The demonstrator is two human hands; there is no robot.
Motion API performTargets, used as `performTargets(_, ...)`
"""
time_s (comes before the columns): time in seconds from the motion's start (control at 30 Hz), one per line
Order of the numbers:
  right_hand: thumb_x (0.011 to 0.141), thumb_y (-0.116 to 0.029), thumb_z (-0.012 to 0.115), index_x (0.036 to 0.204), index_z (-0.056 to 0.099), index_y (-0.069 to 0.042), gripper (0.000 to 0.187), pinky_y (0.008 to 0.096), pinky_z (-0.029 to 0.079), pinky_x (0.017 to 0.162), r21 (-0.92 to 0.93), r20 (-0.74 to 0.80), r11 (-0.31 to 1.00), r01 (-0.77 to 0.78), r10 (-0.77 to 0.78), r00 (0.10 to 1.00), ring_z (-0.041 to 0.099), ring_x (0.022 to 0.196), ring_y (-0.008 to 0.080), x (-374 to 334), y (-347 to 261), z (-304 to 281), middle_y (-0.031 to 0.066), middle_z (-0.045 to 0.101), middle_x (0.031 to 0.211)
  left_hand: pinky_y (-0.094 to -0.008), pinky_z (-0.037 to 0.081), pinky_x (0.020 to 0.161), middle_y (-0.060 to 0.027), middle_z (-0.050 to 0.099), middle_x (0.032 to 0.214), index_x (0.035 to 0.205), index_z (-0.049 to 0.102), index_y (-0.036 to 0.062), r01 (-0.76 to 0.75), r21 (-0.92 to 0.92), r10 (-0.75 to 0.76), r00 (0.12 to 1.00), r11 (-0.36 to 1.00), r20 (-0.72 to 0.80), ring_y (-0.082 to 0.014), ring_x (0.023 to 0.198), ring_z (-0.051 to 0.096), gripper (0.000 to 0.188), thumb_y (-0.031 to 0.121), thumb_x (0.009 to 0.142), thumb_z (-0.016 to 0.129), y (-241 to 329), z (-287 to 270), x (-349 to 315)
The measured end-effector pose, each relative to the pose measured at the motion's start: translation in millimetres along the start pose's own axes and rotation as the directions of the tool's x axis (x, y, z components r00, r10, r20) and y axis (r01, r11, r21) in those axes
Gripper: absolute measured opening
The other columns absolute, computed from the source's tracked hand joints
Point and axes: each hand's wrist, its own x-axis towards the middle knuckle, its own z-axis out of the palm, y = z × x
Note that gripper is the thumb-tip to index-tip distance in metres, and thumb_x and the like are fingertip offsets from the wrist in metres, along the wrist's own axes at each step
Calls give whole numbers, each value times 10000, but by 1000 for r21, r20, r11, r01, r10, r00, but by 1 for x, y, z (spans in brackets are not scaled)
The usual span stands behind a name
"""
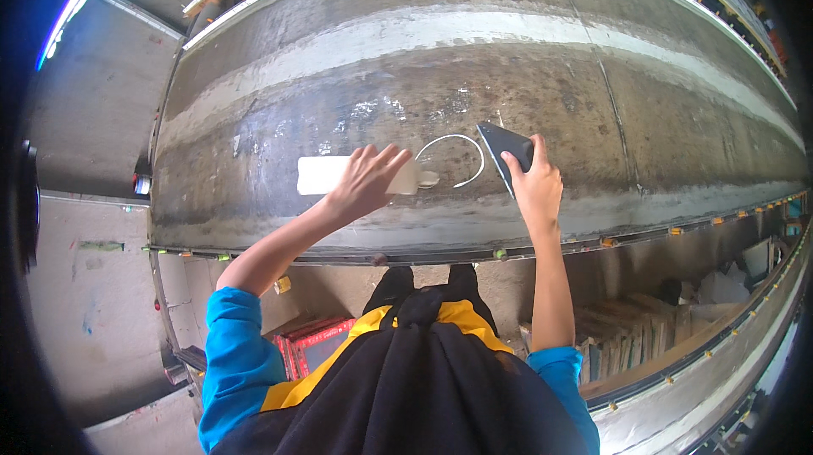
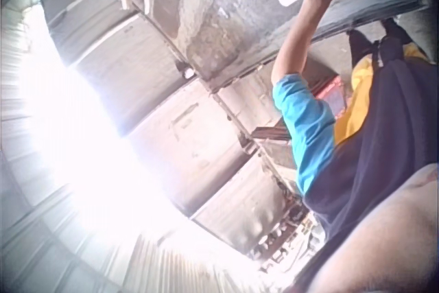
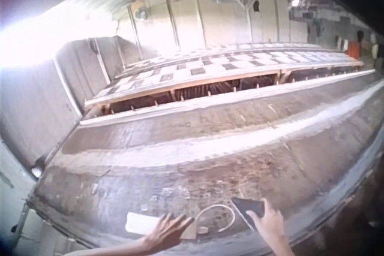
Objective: The person pours a white liquid from a plastic bottle onto a large, curved, metallic surface and spreads it with a rectangular tool. The person repeatedly applies the liquid and wipes the surface in a systematic manner, moving across the curved area.
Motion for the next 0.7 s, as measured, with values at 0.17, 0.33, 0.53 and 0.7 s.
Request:
performTargets(0.17,852,-303,572,1166,422,-98,404,482,473,698,-206,92,974,-92,113,989,609,796,412,-7,-24,15,217,636,855,-405,438,758,-105,510,1063,1181,439,116,-48,35,50,996,998,-71,-287,884,522,576,49,644,636,-27,9,6)
performTargets(0.33,858,-177,549,1162,406,-80,350,459,511,659,-417,78,906,-73,116,990,639,766,361,-4,-46,56,180,642,806,-414,454,765,-104,507,1067,1194,435,108,-57,26,60,987,998,-148,-284,905,538,626,113,635,715,-68,-1,-23)
performTargets(0.53,810,-94,600,1133,444,-34,364,350,536,573,-732,108,671,119,-58,992,652,649,260,-46,-101,133,179,635,742,-433,458,815,-123,532,1062,1189,442,92,40,-189,-63,991,981,-120,-308,953,556,645,224,650,770,-106,-29,-57)
performTargets(0.7,834,-113,598,1132,464,-54,333,325,515,466,-401,282,895,196,-83,956,619,551,230,-65,-147,118,173,620,688,-431,447,855,-144,525,1134,1202,425,65,188,-400,-264,954,897,-143,-322,1035,543,662,257,669,766,-134,-37,-89)
